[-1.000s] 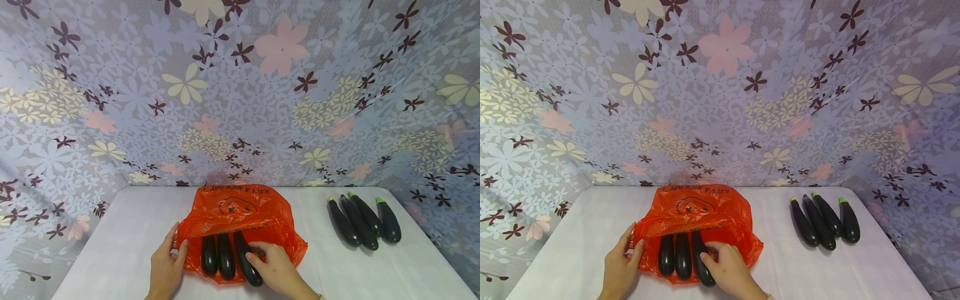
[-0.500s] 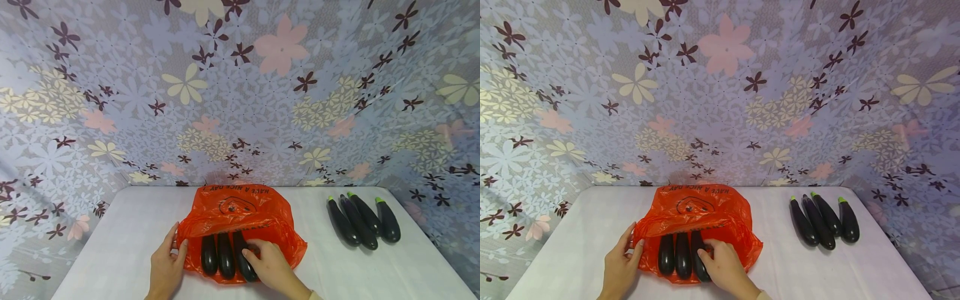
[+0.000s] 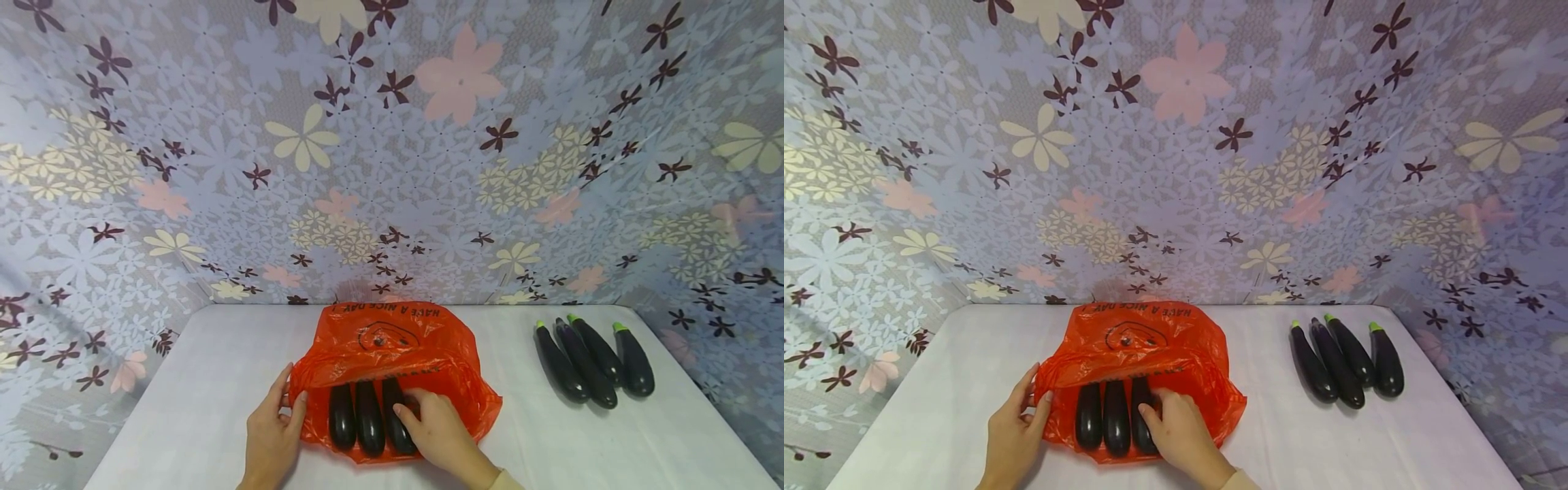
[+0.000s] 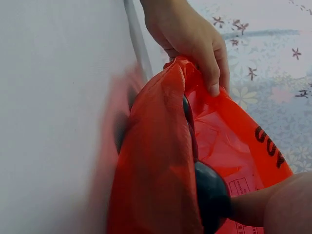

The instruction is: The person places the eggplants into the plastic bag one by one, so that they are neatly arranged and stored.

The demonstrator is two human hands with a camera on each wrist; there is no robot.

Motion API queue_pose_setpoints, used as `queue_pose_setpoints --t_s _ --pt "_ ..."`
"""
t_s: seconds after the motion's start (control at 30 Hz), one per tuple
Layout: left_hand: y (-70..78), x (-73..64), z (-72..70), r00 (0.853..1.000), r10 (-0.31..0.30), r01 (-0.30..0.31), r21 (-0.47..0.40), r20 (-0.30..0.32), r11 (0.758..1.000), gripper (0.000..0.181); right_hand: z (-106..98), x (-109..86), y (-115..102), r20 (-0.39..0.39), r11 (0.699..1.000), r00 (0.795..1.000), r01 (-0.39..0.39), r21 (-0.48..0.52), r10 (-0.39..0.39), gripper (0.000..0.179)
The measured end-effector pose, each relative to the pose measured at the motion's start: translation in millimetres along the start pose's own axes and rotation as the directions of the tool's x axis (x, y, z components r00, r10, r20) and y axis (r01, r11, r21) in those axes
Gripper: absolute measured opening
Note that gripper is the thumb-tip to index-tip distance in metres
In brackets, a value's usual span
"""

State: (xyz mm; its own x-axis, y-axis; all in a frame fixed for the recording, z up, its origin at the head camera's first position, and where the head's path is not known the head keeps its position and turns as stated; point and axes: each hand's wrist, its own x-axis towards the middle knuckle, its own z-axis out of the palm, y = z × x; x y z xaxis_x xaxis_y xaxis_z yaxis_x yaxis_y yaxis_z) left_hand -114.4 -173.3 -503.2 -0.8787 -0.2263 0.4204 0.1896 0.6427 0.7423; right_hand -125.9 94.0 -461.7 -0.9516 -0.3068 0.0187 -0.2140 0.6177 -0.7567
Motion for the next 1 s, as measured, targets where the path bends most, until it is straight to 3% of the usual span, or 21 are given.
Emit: queue_pose_setpoints --t_s 0.4,0.7,1.0 --pt "1.8 0.3 -0.5 0.999 -0.033 0.033 0.014 0.021 0.999 0.056 0.5 -0.5 2.0 0.045 0.999 0.999 0.009 -0.045 -0.007 0.040" --pt "1.2 0.1 0.0 0.999 -0.031 0.031 -0.003 0.021 1.000 0.055 -8.2 -10.7 -4.3 0.016 0.998 1.000 -0.004 -0.064 0.005 0.050" --pt "1.6 0.5 -1.0 0.999 -0.043 0.042 0.012 0.026 0.999 0.055 -22.1 -23.3 -13.2 0.077 0.999 0.996 -0.040 0.004 0.040 0.049"
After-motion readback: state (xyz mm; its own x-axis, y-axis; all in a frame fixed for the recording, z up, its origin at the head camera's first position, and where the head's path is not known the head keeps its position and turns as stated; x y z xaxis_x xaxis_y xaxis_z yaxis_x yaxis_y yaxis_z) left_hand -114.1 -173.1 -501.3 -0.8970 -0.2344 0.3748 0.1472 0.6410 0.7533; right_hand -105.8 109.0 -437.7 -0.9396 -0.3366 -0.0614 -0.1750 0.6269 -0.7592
